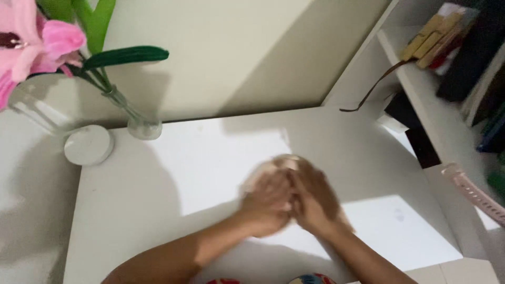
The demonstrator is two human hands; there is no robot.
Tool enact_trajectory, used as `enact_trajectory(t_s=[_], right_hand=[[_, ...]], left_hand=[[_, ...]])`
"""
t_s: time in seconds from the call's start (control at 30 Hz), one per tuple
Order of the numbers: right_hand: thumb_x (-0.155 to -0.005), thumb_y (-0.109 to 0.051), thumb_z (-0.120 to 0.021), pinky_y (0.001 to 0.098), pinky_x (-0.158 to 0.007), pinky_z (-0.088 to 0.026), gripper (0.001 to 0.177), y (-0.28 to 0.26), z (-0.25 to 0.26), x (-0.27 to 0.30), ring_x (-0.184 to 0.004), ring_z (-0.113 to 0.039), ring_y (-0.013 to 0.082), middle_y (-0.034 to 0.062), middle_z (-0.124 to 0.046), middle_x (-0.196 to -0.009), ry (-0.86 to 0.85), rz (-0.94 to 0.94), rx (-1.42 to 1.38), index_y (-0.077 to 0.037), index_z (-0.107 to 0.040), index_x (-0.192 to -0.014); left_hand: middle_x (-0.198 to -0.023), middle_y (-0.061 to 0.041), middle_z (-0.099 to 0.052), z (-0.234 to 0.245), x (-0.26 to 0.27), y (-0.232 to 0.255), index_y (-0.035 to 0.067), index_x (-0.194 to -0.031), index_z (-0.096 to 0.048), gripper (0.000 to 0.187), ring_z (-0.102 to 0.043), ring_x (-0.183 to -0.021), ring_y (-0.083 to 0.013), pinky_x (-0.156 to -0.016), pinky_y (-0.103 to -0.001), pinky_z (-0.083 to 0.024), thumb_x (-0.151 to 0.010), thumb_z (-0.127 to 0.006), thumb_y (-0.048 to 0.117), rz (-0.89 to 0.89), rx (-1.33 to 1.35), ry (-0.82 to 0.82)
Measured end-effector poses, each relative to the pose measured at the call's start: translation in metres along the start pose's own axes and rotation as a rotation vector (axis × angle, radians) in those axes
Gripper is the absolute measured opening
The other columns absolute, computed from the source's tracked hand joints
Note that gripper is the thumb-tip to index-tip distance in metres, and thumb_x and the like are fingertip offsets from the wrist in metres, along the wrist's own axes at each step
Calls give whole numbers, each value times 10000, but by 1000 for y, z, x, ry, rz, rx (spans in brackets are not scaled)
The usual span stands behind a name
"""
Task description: Wiping a white desk surface with a cloth.
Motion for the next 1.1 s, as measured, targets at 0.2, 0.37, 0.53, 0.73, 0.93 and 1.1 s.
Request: enact_trajectory(t_s=[0.2, 0.37, 0.53, 0.73, 0.93, 1.1], right_hand=[[-893, -105, -580, 565, -1152, -371, 519, 64, -35, -110, -1364, -501, 381, 236, -535, -1449, 200, 135, 242, -6, -558, -1402], [-944, -122, -623, 492, -1118, -460, 397, 130, 25, -79, -1296, -581, 332, 140, -617, -1394, 321, -16, 181, -82, -605, -1338], [-1017, -126, -555, 568, -1063, -446, 399, 139, 25, 31, -1295, -561, 409, 230, -594, -1406, 380, -83, 462, -10, -563, -1399], [-847, -180, -443, 594, -1088, -397, 581, 138, 17, 26, -1328, -485, 473, 336, -518, -1406, 325, -46, 401, 77, -501, -1365], [-994, -214, -464, 611, -1047, -391, 525, 160, 5, -87, -1343, -477, 422, 243, -503, -1496, 282, -243, 413, 28, -484, -1460], [-1110, -186, -523, 444, -1195, -469, 268, 38, -35, -125, -1344, -602, 288, 115, -650, -1392, 333, 164, 108, -94, -614, -1344]], left_hand=[[-1709, -165, -46, 6, -119, -107, 70, -1629, -195, 687, 8, -1566, -378, -1232, -578, 12, -1051, -383, 390, 121, -409, 412], [-1707, -82, -192, 42, -178, 5, 260, -1578, -391, 578, -124, -1572, -373, -1275, -553, -79, -1012, -444, 364, 34, -375, 357], [-1685, -184, -200, -31, -150, 50, 109, -1594, -308, 628, -153, -1557, -394, -1255, -547, -90, -1007, -439, 287, -207, -205, 408], [-1701, -245, -39, -18, -126, 45, -2, -1617, -114, 720, -3, -1570, -387, -1240, -545, 5, -1018, -342, 326, -279, -179, 138], [-1710, -169, -54, 33, -161, 17, 69, -1629, -101, 698, -17, -1584, -355, -1264, -510, 14, -1028, -350, 324, 9, -257, 246], [-1737, -180, -117, 37, -81, -83, 105, -1647, -198, 808, -66, -1607, -345, -1280, -520, 9, -941, -563, 253, 243, -223, 452]])
Point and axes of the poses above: each hand's wrist, its own x-axis away from the middle knuckle, its own z-axis out of the back of the hand, y = z × x, the point moved 2 cm from there along -x, towards the middle knuckle
